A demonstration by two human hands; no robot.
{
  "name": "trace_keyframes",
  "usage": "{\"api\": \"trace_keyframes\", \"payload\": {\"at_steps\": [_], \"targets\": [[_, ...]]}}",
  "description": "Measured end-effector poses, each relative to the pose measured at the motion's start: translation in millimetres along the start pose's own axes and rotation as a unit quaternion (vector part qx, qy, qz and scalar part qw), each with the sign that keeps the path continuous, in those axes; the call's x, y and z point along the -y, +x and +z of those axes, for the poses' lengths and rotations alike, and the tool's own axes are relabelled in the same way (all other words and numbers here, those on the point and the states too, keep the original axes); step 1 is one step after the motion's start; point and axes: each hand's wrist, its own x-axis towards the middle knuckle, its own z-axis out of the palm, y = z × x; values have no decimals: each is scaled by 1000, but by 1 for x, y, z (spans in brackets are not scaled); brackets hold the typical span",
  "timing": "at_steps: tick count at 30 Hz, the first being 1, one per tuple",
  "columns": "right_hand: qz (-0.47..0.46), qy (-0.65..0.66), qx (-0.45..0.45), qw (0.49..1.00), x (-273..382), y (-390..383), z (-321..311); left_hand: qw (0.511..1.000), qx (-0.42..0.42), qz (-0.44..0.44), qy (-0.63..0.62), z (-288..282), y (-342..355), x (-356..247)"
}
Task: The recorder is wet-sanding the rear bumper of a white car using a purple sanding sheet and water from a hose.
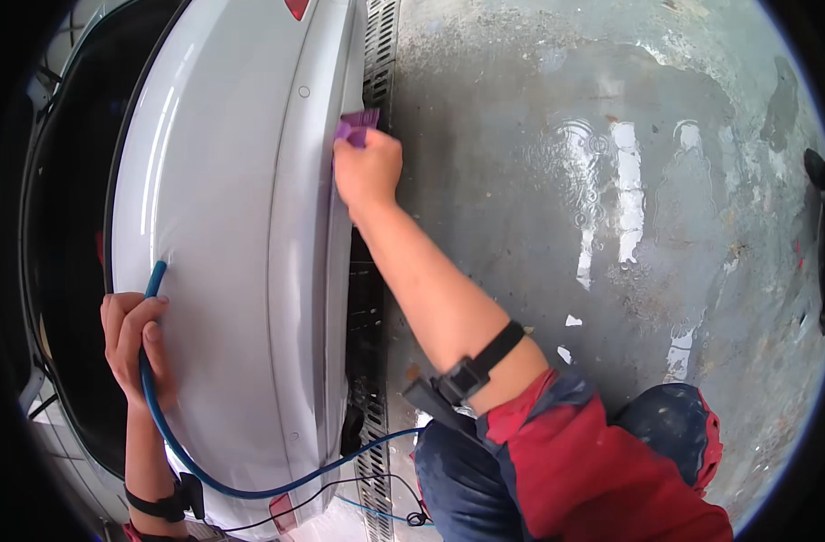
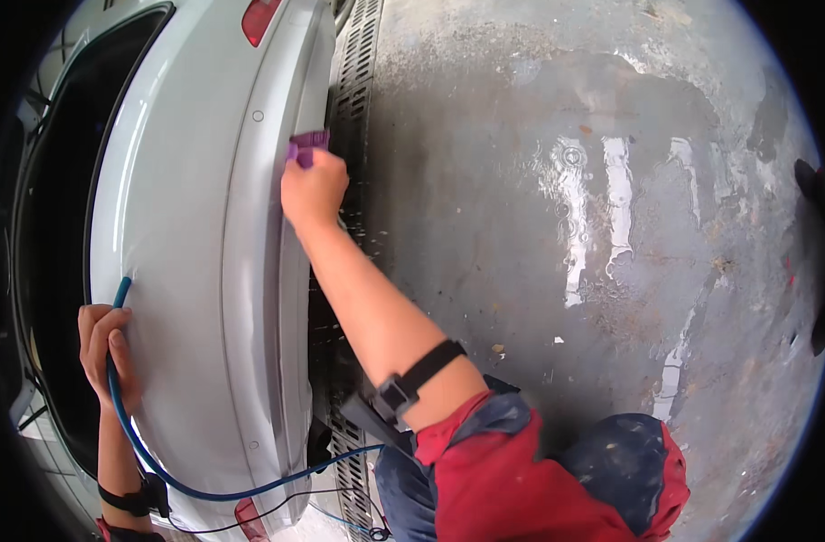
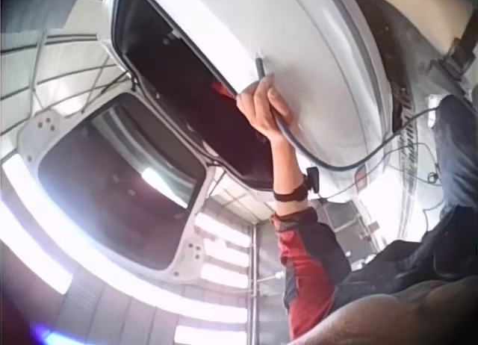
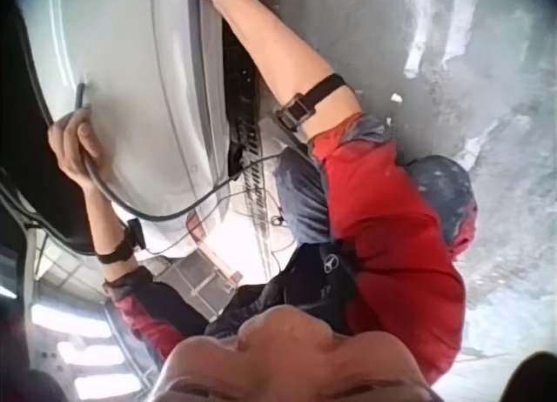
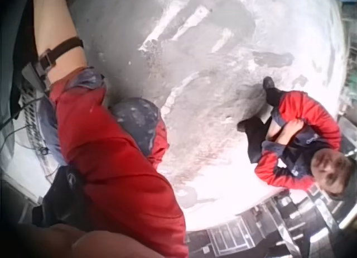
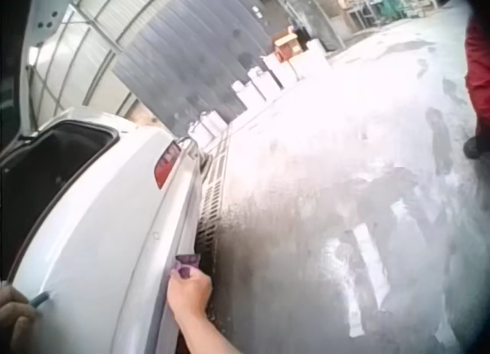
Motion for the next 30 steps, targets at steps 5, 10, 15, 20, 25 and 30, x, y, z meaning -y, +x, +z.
{"api": "trace_keyframes", "payload": {"at_steps": [5,10,15,20,25,30], "targets": [[4,3,9,1000,-24,-22,-4,1000,-4,15,-7,1,0,0],[27,31,49,998,-39,-43,-4,1000,5,21,6,2,2,-1],[-92,1,121,988,-24,-68,4,1000,2,20,1,3,3,-4],[-136,-195,120,964,-2,-108,11,999,-1,34,10,0,7,-7],[-156,-133,83,975,19,-52,20,1000,0,23,1,-3,8,-11],[-159,-192,135,959,11,-107,4,999,3,41,12,-4,10,-11]]}}
